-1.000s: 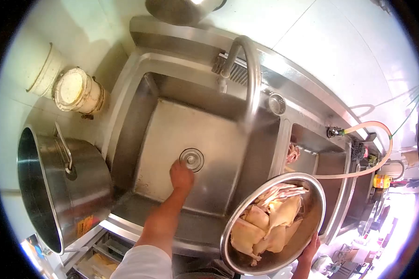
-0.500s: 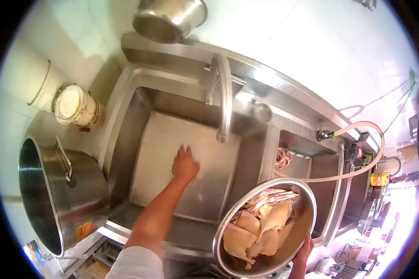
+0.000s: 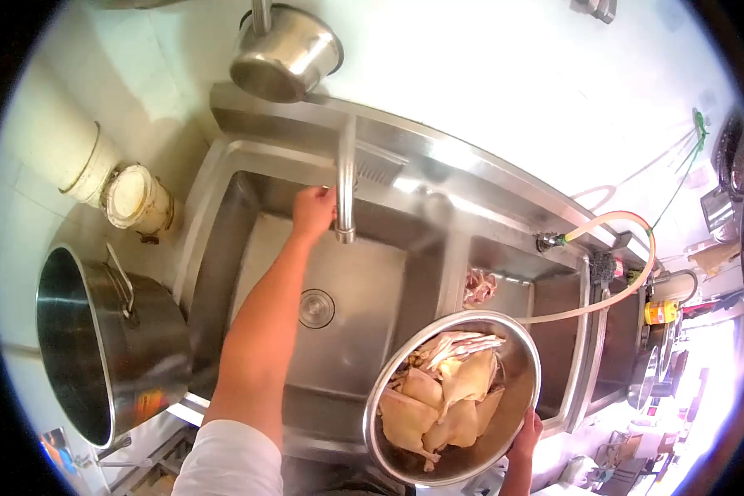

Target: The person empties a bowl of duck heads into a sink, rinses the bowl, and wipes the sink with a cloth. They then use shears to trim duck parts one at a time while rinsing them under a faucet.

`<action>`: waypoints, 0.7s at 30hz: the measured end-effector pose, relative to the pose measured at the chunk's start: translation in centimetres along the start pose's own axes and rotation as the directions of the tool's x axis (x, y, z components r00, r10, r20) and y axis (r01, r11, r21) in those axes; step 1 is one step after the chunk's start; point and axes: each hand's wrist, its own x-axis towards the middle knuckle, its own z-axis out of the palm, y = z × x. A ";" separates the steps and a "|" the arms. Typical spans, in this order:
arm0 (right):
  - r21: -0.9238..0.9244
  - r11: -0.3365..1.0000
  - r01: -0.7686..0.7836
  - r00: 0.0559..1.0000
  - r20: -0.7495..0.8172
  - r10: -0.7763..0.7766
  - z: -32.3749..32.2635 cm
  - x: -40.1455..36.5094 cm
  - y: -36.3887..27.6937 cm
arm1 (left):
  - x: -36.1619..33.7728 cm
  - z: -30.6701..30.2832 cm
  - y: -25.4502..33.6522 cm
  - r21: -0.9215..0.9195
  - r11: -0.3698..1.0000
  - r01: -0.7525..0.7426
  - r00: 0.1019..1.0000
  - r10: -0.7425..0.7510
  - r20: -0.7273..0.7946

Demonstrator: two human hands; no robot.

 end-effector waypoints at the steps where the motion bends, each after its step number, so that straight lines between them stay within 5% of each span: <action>1: 0.018 1.000 -0.002 1.000 0.021 0.002 -0.2 0.1 0.1 | -0.4 -0.3 0.2 -0.088 0.995 0.035 0.998 -0.030 0.064; 4: 0.043 0.999 -0.030 0.999 0.036 0.029 0.1 -0.1 -0.3 | -2.6 -1.1 1.3 -0.205 0.930 0.306 0.949 -0.282 0.137; 6: 0.082 0.996 -0.035 0.997 0.078 0.028 0.9 -0.8 -1.1 | -4.9 -0.7 1.1 0.038 0.979 0.200 0.974 -0.202 0.099; 9: 0.155 0.984 -0.084 0.992 0.110 0.068 0.4 -0.8 -0.9 | -12.0 -1.5 -2.5 0.071 0.958 0.278 0.947 -0.286 0.146; 12: 0.188 0.976 -0.108 0.988 0.130 0.084 0.7 -2.2 -3.3 | -24.8 -3.1 -6.0 0.210 0.765 0.609 0.699 -0.642 0.313; 13: 0.142 0.985 -0.096 0.980 0.186 0.069 -0.2 -2.0 -3.6 | -29.4 -3.0 -4.7 0.215 0.796 0.566 0.748 -0.606 0.272; 14: 0.098 0.993 -0.058 0.974 0.226 0.035 0.0 -2.1 -4.9 | -33.1 -1.7 -1.2 0.051 0.699 0.714 0.694 -0.715 0.086; 15: 0.053 0.998 -0.021 0.964 0.267 0.006 0.7 -2.9 -6.6 | -34.5 -2.5 -4.8 -0.012 0.727 0.687 0.724 -0.682 0.102; 18: -0.027 0.999 0.036 0.929 0.370 -0.024 6.9 -5.8 -13.5 | -35.7 -3.6 -12.5 0.299 0.916 0.269 0.943 -0.313 0.111; 19: -0.033 0.999 0.032 0.901 0.433 -0.015 8.8 -5.9 -15.1 | -36.0 -3.3 -9.8 0.083 0.907 0.413 0.909 -0.416 0.018; 21: -0.090 0.996 -0.003 0.831 0.554 0.052 13.2 -6.9 -19.0 | -35.8 -4.5 -10.4 -0.213 0.868 0.449 0.886 -0.402 0.230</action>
